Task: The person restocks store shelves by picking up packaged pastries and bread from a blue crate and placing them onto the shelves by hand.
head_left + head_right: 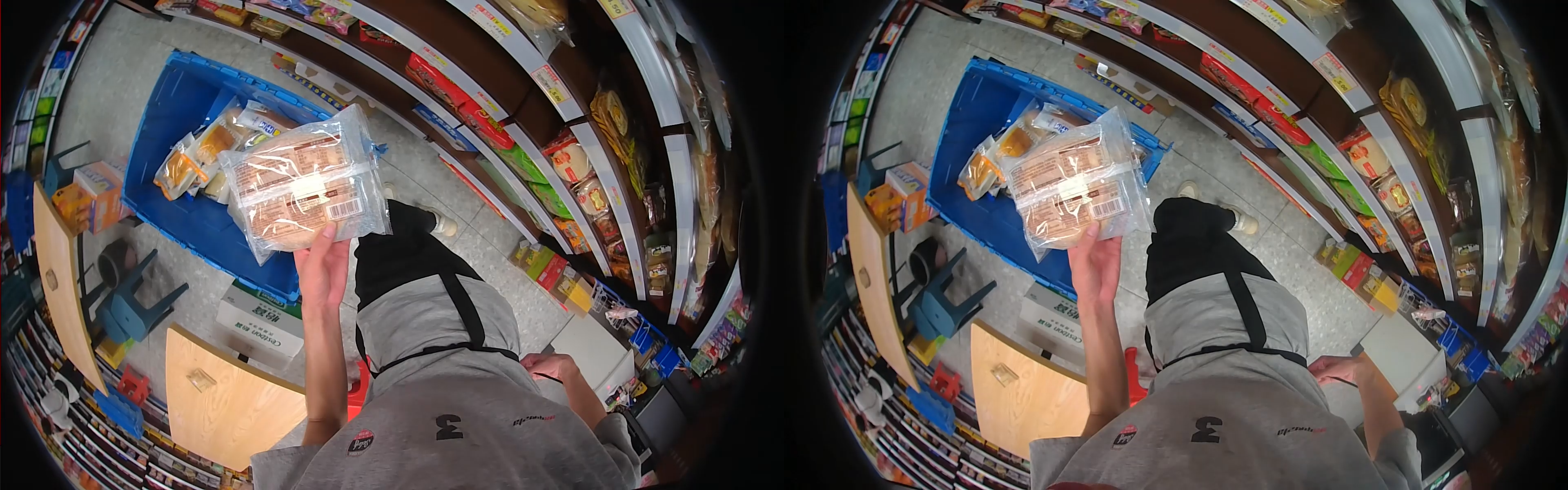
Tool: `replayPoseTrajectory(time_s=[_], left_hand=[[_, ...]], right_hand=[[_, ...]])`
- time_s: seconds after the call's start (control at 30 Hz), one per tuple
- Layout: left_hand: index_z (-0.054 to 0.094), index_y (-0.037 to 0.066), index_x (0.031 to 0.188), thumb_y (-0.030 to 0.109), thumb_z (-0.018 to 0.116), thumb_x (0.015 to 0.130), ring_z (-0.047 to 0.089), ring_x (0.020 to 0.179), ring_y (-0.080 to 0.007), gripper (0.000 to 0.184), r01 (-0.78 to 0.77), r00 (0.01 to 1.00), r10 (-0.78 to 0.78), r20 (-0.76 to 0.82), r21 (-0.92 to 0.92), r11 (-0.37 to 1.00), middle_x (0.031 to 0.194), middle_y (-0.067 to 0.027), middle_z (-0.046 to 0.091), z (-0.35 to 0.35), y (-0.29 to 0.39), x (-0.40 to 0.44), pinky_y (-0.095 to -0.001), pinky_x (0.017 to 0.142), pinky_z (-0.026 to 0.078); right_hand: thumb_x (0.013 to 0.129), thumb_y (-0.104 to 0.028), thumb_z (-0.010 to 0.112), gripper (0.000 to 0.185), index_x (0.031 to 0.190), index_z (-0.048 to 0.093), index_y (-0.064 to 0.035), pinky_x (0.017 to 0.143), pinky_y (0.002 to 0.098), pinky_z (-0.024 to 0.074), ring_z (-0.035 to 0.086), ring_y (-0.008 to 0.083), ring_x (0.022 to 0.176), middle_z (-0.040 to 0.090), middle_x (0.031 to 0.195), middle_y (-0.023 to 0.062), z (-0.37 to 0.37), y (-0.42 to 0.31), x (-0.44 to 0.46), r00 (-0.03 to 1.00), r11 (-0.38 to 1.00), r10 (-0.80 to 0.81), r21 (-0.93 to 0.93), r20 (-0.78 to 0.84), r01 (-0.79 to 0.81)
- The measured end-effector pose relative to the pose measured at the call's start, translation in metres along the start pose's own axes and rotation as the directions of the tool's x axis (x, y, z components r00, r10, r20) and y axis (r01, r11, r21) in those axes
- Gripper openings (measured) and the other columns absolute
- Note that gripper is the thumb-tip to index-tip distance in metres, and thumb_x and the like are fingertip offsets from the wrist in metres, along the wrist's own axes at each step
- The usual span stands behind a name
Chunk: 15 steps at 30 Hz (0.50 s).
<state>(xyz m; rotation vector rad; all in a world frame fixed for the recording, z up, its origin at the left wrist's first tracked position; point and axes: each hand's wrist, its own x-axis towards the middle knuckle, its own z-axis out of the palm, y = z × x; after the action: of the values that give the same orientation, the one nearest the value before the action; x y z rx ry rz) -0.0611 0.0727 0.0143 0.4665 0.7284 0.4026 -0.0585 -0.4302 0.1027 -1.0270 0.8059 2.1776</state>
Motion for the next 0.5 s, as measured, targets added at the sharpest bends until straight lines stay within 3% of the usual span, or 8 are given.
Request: replayPoseTrajectory(time_s=[0.13, 0.2, 0.33, 0.43, 0.5], left_hand=[[0.031, 0.007, 0.151, -0.003, 0.062, 0.091, 0.047, 0.136, -0.0269, 0.068, 0.021, 1.000, -0.021, -0.008, -0.034, 0.999, 0.146, -0.0133, 0.047, 0.001, 0.003, 0.002, -0.0468, 0.116, 0.038], [0.032, 0.007, 0.151, -0.003, 0.062, 0.091, 0.047, 0.136, -0.0269, 0.068, 0.031, 0.999, -0.032, -0.015, -0.046, 0.998, 0.146, -0.0132, 0.047, 0.000, 0.005, 0.002, -0.0469, 0.116, 0.038], [0.032, 0.007, 0.151, -0.003, 0.061, 0.091, 0.046, 0.136, -0.0271, 0.067, 0.022, 1.000, -0.023, -0.017, -0.037, 0.999, 0.147, -0.0132, 0.046, -0.005, 0.005, 0.001, -0.0473, 0.117, 0.036], [0.032, 0.008, 0.151, -0.003, 0.060, 0.091, 0.045, 0.137, -0.0276, 0.067, 0.018, 0.999, -0.019, -0.038, -0.045, 0.999, 0.148, -0.0134, 0.045, 0.001, 0.004, 0.001, -0.0474, 0.117, 0.036], [0.032, 0.008, 0.151, -0.003, 0.060, 0.091, 0.045, 0.137, -0.0277, 0.067, 0.029, 0.999, -0.030, -0.024, -0.045, 0.999, 0.148, -0.0135, 0.045, 0.004, 0.003, 0.003, -0.0474, 0.117, 0.036]], right_hand=[[0.088, -0.022, 0.073, 0.039, 0.123, 0.062, -0.0099, 0.084, 0.0200, 0.0434, 0.055, 0.0028, 0.098, 0.063, 0.104, -0.0065, 0.020, -0.015, -0.013, 0.980, 0.997, 0.038, -0.062, -0.194, -0.051], [0.096, -0.032, 0.066, 0.048, 0.134, 0.055, -0.0054, 0.100, 0.0267, 0.0460, 0.058, 0.0110, 0.114, 0.064, 0.122, -0.0005, 0.012, 0.002, -0.002, 0.933, 0.996, 0.079, -0.006, -0.352, -0.087], [0.096, -0.040, 0.064, 0.051, 0.136, 0.055, -0.0106, 0.100, 0.0263, 0.0453, 0.058, 0.0108, 0.113, 0.063, 0.123, -0.0023, 0.011, -0.004, 0.001, 0.930, 0.985, 0.171, 0.064, -0.324, -0.159], [0.098, -0.041, 0.059, 0.046, 0.135, 0.055, -0.0139, 0.101, 0.0270, 0.0453, 0.059, 0.0102, 0.112, 0.063, 0.123, -0.0027, 0.009, -0.002, 0.006, 0.946, 0.993, 0.109, 0.070, -0.306, -0.092], [0.100, -0.038, 0.058, 0.043, 0.136, 0.055, -0.0163, 0.101, 0.0274, 0.0459, 0.059, 0.0091, 0.112, 0.063, 0.123, -0.0039, -0.021, 0.031, 0.022, 0.967, 0.980, 0.040, 0.198, -0.253, 0.011]])
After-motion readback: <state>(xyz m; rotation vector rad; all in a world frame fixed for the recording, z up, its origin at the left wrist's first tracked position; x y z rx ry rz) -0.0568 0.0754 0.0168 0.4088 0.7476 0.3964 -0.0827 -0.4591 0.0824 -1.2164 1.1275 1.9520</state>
